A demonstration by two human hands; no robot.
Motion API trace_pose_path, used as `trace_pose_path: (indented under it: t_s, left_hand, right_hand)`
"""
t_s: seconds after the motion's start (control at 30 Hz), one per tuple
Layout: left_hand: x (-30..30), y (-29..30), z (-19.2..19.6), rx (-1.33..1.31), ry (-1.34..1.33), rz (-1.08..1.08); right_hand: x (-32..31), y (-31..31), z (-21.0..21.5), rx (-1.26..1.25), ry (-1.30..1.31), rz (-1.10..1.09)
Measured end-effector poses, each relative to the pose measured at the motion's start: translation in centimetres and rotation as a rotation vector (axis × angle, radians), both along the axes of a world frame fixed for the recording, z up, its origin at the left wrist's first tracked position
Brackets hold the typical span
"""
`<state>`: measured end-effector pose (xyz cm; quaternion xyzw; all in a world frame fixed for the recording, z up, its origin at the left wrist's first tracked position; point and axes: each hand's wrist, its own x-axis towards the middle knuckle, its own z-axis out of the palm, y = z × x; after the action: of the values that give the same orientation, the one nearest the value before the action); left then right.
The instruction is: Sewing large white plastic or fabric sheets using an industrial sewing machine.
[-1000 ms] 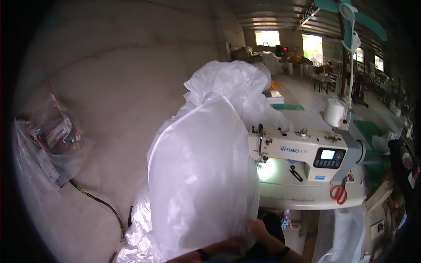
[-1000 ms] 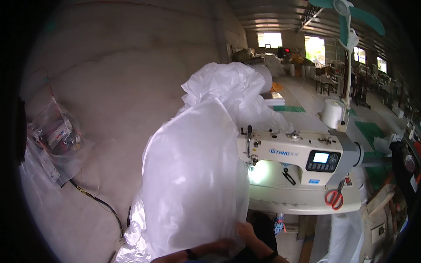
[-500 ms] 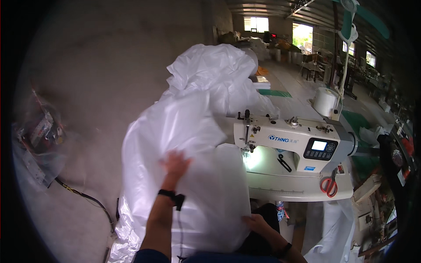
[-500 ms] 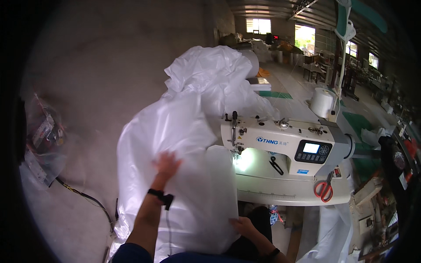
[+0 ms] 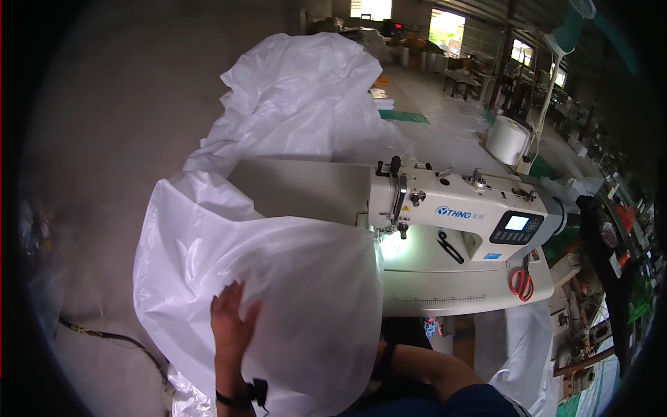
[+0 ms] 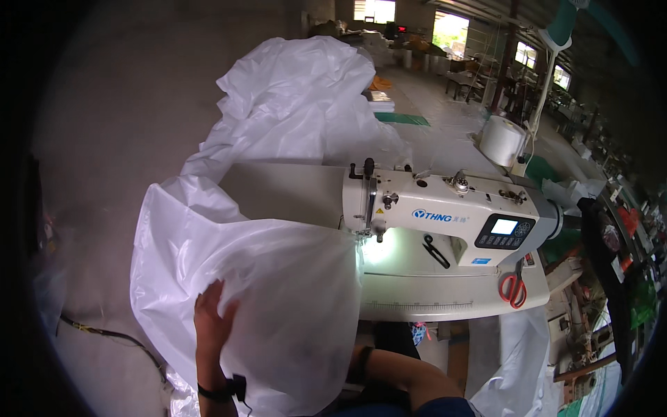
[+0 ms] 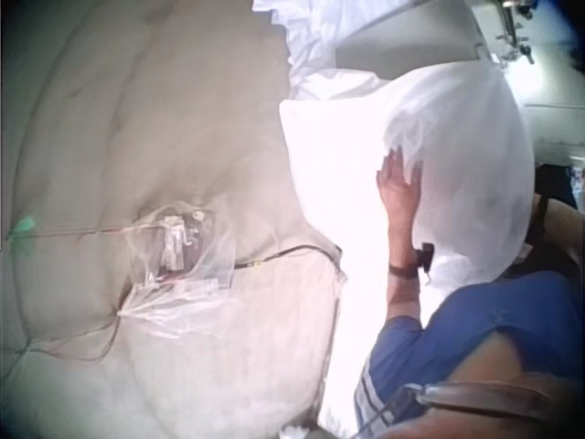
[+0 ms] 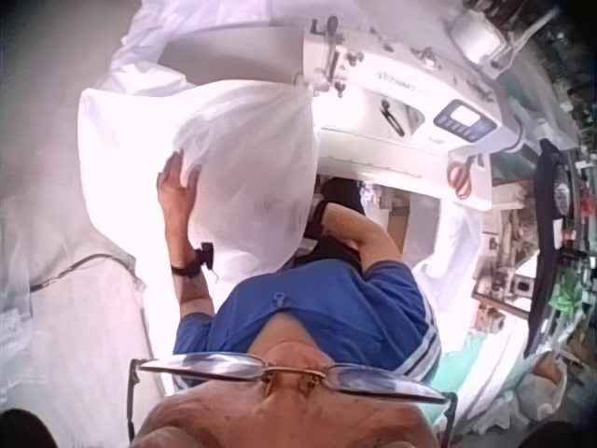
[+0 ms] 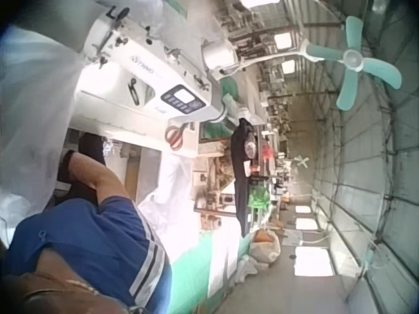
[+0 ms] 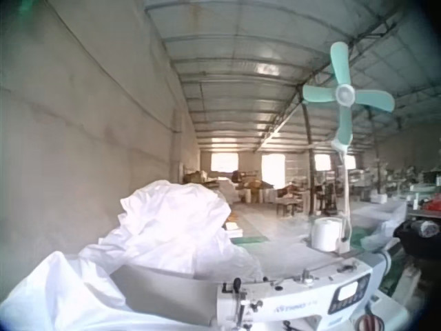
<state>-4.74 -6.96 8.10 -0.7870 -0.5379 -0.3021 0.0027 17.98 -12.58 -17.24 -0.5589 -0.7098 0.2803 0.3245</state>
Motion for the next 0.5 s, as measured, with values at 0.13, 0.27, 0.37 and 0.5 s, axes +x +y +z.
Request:
trace_pose_path:
  t_s: [0.13, 0.27, 0.37, 0.5]
  left_hand:
    - [2.8, -1.4, 1.6, -0.004, -0.041, -0.046]
    - [0.9, 3.4, -4.1, -0.154, -0.128, 0.138]
    - [0.0, 9.0, -7.2, -0.088, -0.244, 0.014]
    - [-0.4, 16.7, -8.1, -0.039, -0.188, -0.102]
  right_hand:
    - [-6.9, 11.3, 3.9, -0.023, -0.019, 0.029]
    - [-8.2, 16.2, 6.2, -0.036, -0.032, 0.119]
    - [-8.3, 17.4, 7.3, -0.058, -0.031, 0.181]
    - [-9.4, 17.0, 9.1, -0.099, -0.007, 0.3]
